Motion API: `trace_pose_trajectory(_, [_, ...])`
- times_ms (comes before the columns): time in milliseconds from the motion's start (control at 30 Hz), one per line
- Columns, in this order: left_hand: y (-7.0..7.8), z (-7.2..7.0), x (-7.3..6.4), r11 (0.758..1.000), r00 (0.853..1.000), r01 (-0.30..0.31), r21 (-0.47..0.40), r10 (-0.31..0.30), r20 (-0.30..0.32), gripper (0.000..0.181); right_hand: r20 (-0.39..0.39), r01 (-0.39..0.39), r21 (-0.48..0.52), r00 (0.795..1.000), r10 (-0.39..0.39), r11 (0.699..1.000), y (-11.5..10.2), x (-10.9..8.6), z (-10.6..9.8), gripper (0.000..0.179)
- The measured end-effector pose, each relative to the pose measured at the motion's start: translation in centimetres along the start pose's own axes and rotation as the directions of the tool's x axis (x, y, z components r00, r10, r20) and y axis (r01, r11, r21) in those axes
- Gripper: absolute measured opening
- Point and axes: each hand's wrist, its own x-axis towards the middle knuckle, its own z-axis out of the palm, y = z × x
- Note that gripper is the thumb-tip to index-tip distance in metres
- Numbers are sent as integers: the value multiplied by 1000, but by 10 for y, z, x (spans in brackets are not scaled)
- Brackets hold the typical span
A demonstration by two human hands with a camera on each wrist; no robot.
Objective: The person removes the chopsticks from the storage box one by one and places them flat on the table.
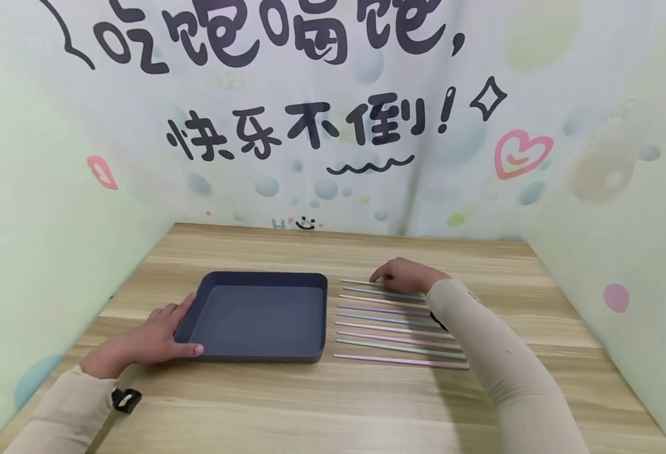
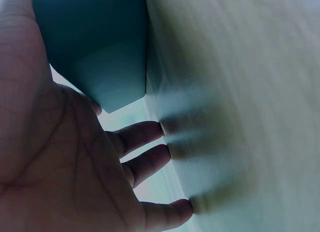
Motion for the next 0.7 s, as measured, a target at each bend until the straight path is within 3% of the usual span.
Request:
trace_pose_trajectory(333, [2,0,0,1000,1000,-3,1,3,-1,120,-56,76,-19,995,-77,997,8,-2,7,31])
trace_pose_trajectory(700, [3,-1,0,1000,1000,7,9,-7,3,120,-74,65,11,995,-64,998,12,-4,8,32])
